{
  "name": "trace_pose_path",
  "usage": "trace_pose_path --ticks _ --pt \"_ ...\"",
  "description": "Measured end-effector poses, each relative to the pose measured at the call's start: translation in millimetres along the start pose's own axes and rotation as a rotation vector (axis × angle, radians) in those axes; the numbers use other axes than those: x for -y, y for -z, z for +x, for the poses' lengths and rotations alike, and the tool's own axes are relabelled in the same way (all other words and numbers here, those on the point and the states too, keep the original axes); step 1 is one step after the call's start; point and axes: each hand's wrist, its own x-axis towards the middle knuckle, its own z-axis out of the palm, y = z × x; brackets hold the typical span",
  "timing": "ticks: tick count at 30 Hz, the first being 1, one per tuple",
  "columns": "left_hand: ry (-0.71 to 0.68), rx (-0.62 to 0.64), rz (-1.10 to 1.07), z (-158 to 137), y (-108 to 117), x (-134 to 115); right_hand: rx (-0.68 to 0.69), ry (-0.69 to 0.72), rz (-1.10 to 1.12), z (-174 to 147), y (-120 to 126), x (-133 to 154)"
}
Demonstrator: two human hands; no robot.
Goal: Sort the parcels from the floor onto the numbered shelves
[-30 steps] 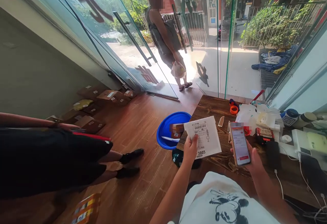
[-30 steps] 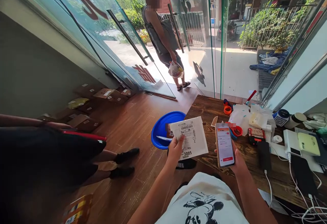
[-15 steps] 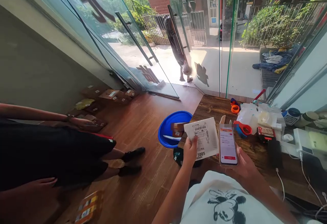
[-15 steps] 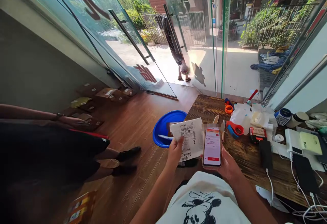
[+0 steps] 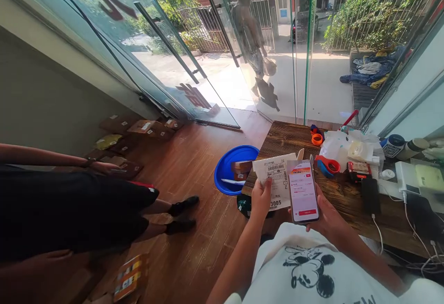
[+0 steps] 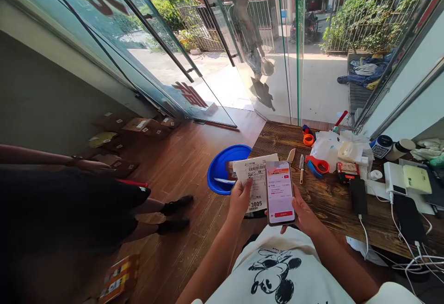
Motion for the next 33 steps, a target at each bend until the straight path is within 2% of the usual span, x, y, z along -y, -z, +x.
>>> trace_pose_path --ticks 14,25,33 --pt "0.029 0.01 0.03 -3.6 2.0 -7.1 -0.008 -0.021 -0.043 -4.2 2.6 4.7" --pt "0.067 0.027 0.029 -5.1 -0.6 -15.7 0.05 0.066 -0.039 2.7 8.7 -0.5" --pt "0.08 0.035 0.012 -6.8 -3.7 -21.1 0.038 0.068 -0.039 4.7 10.5 -1.2"
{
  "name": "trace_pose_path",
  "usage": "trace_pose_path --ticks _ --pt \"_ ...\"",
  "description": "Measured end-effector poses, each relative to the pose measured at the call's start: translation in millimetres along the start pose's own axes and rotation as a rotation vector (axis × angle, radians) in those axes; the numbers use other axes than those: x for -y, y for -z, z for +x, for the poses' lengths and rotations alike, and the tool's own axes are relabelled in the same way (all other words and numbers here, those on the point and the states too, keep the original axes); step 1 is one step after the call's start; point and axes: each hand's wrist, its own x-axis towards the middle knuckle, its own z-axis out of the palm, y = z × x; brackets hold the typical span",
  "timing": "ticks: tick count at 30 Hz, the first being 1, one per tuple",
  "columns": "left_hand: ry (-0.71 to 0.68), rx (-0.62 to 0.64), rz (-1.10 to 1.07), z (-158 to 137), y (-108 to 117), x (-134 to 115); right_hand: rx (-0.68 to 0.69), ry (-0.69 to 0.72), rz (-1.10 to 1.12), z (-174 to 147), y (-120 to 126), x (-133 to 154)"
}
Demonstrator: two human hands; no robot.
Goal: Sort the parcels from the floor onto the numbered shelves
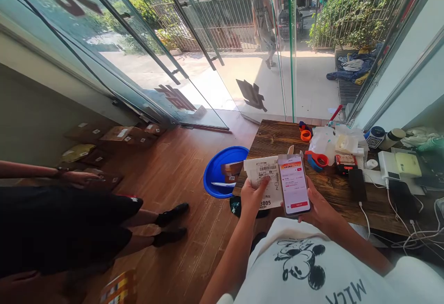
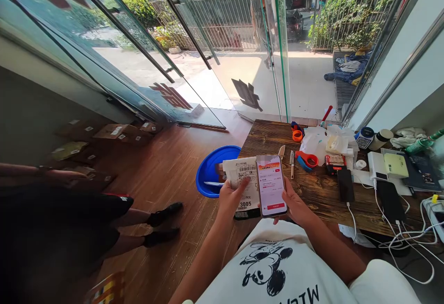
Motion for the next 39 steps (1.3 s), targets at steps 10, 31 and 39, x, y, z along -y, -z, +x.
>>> trace_pose_path --ticks 10,31,39 --pt "-0.003 -0.04 0.011 -2.6 -1.5 -6.8 -0.051 -0.038 0.013 -1.8 4.9 -2.2" --pt "-0.005 -0.039 0.073 0.6 1.2 -1.8 0.014 -0.004 -0.089 -6.1 -2.4 2.7" --pt "-0.36 0.099 0.093 -10.2 -3.4 -1.2 0.101 0.023 -0.102 7.8 14.0 -12.4"
